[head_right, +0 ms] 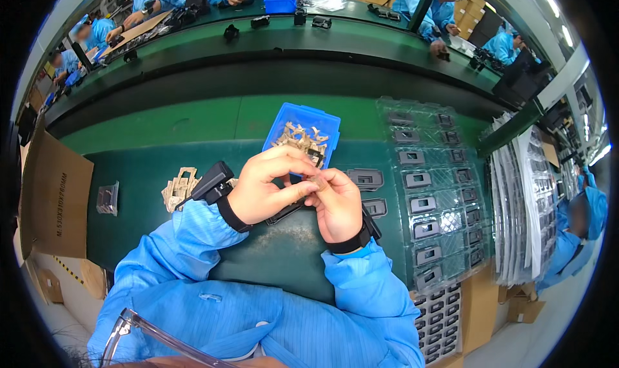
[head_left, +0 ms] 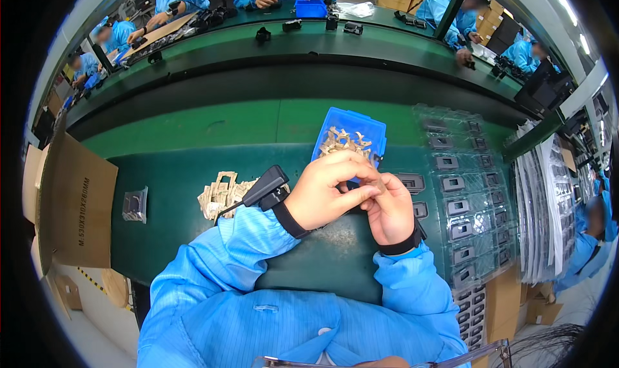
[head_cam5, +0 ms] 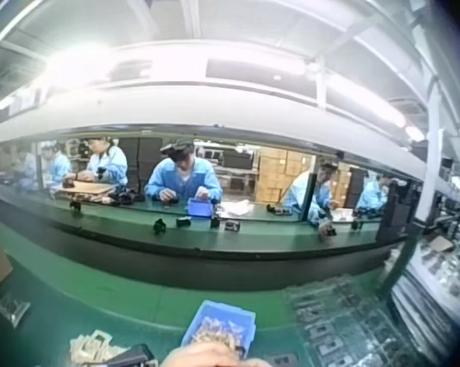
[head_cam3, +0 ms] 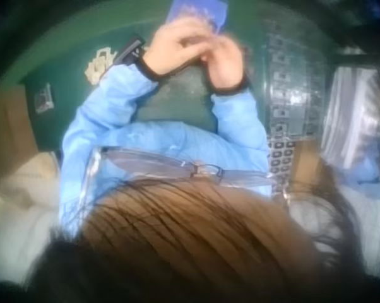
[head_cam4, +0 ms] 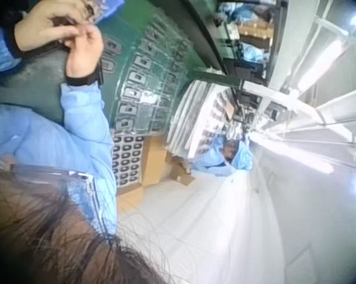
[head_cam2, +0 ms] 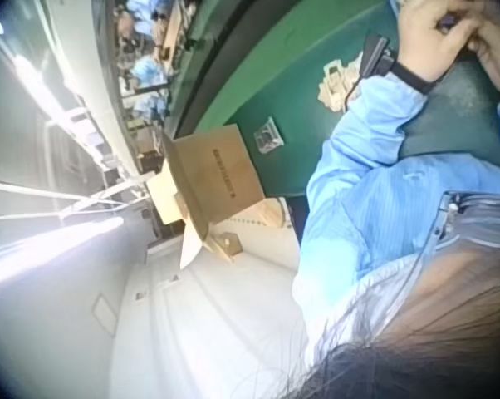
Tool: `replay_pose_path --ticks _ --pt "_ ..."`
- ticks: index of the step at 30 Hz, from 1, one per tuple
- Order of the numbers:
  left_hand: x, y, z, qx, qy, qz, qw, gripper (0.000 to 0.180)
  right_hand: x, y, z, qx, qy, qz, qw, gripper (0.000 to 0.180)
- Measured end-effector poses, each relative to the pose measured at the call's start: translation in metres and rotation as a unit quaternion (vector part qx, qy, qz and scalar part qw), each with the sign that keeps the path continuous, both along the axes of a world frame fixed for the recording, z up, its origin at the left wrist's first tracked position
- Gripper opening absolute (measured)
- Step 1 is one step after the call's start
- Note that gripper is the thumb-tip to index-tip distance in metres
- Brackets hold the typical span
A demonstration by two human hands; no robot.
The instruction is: Assembling small plastic and rubber components into electronic housings on a factory production line.
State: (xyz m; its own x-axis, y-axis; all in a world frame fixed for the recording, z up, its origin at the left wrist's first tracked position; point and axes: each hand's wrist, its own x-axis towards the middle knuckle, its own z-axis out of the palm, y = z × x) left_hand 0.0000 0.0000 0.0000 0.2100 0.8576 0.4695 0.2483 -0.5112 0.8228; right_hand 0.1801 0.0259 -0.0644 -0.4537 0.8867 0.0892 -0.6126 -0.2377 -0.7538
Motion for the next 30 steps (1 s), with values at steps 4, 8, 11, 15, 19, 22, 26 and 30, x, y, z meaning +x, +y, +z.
replay_pose_path --ticks 4,8,11,15,19,22,26,30 --pt "-0.003 0.006 -0.001 0.090 0.035 0.053 0.994 0.022 -0.001 -0.005 0.025 0.030 0.008 -0.026 0.999 0.021" --pt "-0.008 0.006 0.003 0.132 0.092 0.076 0.984 0.024 -0.004 -0.011 0.035 0.056 -0.082 -0.106 0.989 0.016" --pt "-0.007 0.004 0.004 0.138 0.125 0.091 0.978 0.024 -0.004 -0.011 0.035 0.069 -0.136 -0.138 0.979 0.013" --pt "-0.005 0.001 0.004 0.134 0.139 0.091 0.977 0.023 -0.002 -0.010 0.039 0.078 -0.184 -0.134 0.971 0.010" --pt "-0.006 -0.001 0.009 0.101 0.132 0.071 0.984 0.022 -0.002 -0.010 0.037 0.092 -0.199 -0.143 0.965 0.010" --pt "-0.007 -0.002 0.010 0.060 0.118 0.059 0.989 0.021 -0.002 -0.011 0.038 0.098 -0.213 -0.134 0.963 0.010" --pt "-0.008 -0.001 0.010 0.050 0.122 0.063 0.989 0.016 -0.003 -0.012 0.038 0.097 -0.212 -0.134 0.963 0.010" --pt "-0.008 -0.002 0.010 0.049 0.121 0.050 0.990 0.019 -0.003 -0.011 0.037 0.093 -0.211 -0.129 0.964 0.009"
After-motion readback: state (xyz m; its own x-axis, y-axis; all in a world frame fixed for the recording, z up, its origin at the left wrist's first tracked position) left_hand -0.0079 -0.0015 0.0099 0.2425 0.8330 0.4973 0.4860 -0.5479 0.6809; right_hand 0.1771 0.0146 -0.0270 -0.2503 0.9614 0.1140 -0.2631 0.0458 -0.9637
